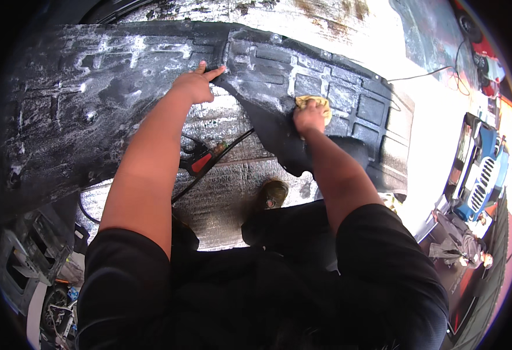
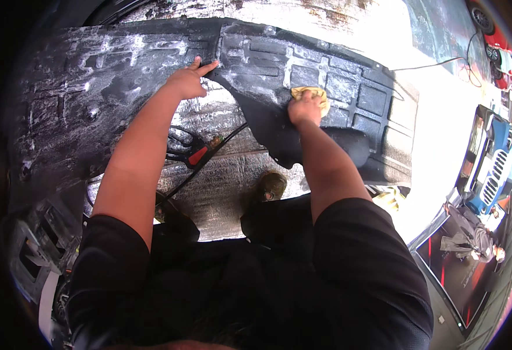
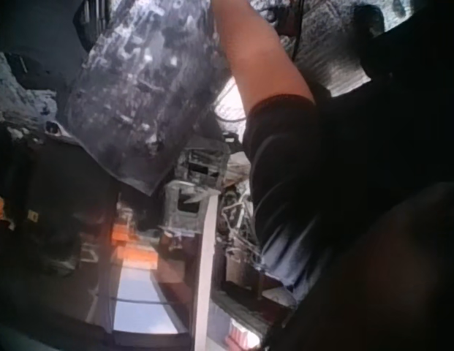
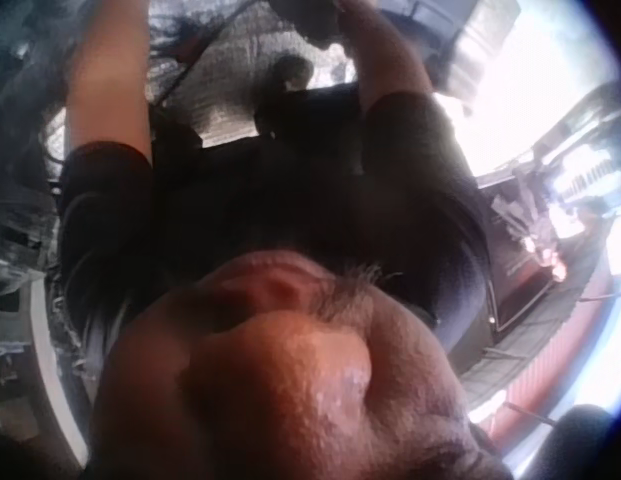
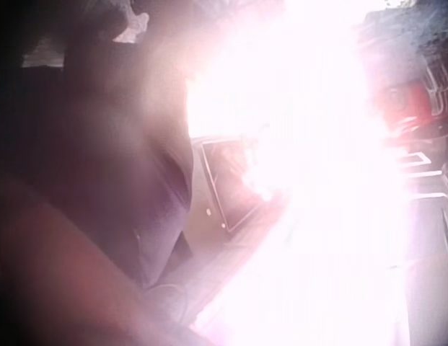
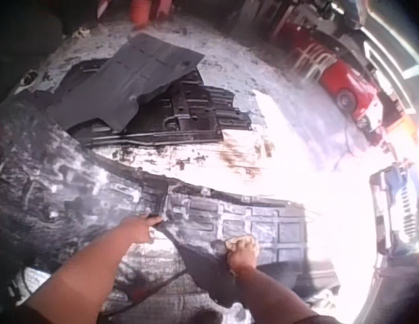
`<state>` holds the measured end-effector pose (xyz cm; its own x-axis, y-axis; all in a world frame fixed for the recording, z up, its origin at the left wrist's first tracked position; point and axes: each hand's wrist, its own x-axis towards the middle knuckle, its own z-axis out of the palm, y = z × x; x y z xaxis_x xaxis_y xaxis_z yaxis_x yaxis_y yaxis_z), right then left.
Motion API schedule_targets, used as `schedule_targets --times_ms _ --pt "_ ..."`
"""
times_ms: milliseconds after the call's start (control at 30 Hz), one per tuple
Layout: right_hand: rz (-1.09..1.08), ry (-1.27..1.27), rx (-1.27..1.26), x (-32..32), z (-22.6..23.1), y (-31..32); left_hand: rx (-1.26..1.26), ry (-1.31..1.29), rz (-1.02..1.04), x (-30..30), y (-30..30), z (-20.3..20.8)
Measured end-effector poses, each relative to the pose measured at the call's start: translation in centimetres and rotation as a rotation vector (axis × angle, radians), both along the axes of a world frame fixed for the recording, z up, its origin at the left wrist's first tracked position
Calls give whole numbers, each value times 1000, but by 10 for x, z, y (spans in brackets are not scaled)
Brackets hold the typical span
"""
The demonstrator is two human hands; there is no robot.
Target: The person removes a black plastic car part, sprays it with a pressure washer, wipes it with a yellow cloth, and rinses it again. The part is handled one at a time and cleaned on both sides before being set aside.
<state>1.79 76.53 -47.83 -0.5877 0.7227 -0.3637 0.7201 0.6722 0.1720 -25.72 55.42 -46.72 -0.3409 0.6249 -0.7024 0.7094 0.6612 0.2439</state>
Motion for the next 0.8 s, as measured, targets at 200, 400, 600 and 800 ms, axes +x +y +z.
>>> schedule_targets --times_ms 200,400,600,800 --pt "125 366 -577 -130 -21 -99 -29 102 0 7 7 -13" --pt "207 209 -731 -36 22 -70 -7 -30 65 6 -2 -14" --pt "-18 -610 -1059 8 100 -18 -31 -91 110 0 0 -4" --pt "13 -405 -924 34 164 51 205 32 288 35 -4 0"
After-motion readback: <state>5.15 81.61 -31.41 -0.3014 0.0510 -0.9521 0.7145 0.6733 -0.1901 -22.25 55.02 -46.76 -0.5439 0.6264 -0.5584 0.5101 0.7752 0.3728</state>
